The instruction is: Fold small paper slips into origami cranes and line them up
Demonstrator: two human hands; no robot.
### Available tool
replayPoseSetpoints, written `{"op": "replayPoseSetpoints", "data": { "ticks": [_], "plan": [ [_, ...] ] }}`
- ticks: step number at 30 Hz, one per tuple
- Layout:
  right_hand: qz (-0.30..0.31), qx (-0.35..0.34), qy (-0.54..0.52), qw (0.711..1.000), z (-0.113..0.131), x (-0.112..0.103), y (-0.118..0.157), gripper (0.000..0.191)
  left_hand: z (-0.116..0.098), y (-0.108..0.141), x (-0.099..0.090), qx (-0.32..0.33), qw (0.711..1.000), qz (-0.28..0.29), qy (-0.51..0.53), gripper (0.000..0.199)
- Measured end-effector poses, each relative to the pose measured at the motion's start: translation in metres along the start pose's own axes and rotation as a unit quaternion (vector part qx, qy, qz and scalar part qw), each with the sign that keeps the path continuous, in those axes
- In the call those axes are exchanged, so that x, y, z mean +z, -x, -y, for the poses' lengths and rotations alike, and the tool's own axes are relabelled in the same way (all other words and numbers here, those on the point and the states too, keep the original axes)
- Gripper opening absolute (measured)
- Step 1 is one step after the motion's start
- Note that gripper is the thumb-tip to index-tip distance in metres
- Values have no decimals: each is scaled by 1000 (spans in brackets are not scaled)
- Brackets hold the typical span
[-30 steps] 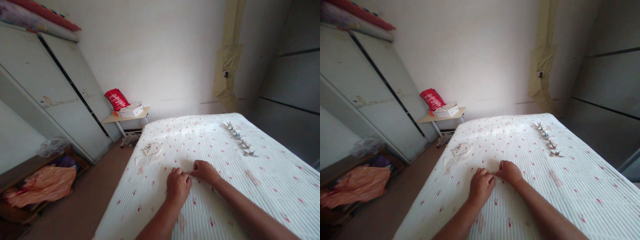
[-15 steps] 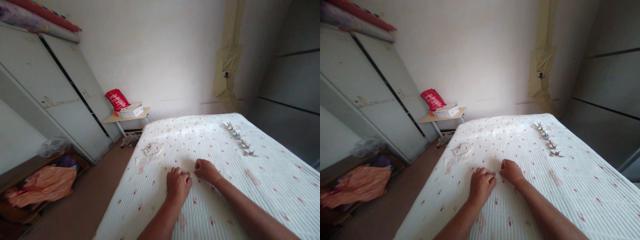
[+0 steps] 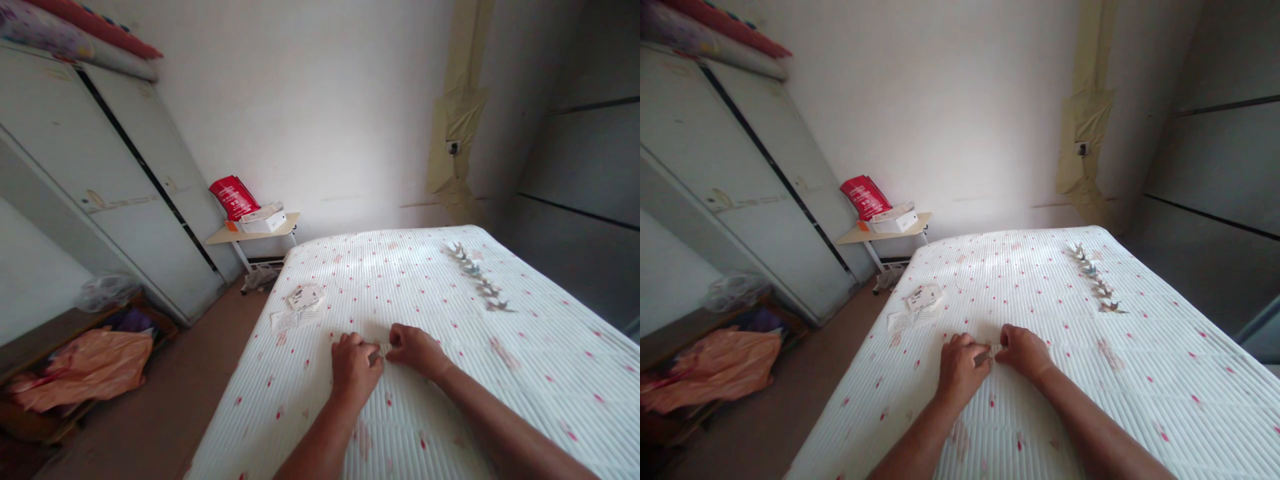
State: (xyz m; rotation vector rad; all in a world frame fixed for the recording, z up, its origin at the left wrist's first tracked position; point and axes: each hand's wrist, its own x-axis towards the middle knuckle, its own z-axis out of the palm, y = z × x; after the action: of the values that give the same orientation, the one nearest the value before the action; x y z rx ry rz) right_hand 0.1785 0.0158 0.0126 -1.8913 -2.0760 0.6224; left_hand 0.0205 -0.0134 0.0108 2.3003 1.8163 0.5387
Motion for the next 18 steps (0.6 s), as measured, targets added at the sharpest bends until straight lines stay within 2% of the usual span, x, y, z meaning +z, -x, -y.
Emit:
{"op": "replayPoseSetpoints", "data": {
  "ticks": [9,18],
  "plan": [
    [-7,6,20,1000,3,1,2,16,-3,-2,-4,-24,999,19,10,21],
    [36,-27,-65,997,-10,-5,-7,19,-4,-1,-6,-41,999,28,13,26]
  ]
}}
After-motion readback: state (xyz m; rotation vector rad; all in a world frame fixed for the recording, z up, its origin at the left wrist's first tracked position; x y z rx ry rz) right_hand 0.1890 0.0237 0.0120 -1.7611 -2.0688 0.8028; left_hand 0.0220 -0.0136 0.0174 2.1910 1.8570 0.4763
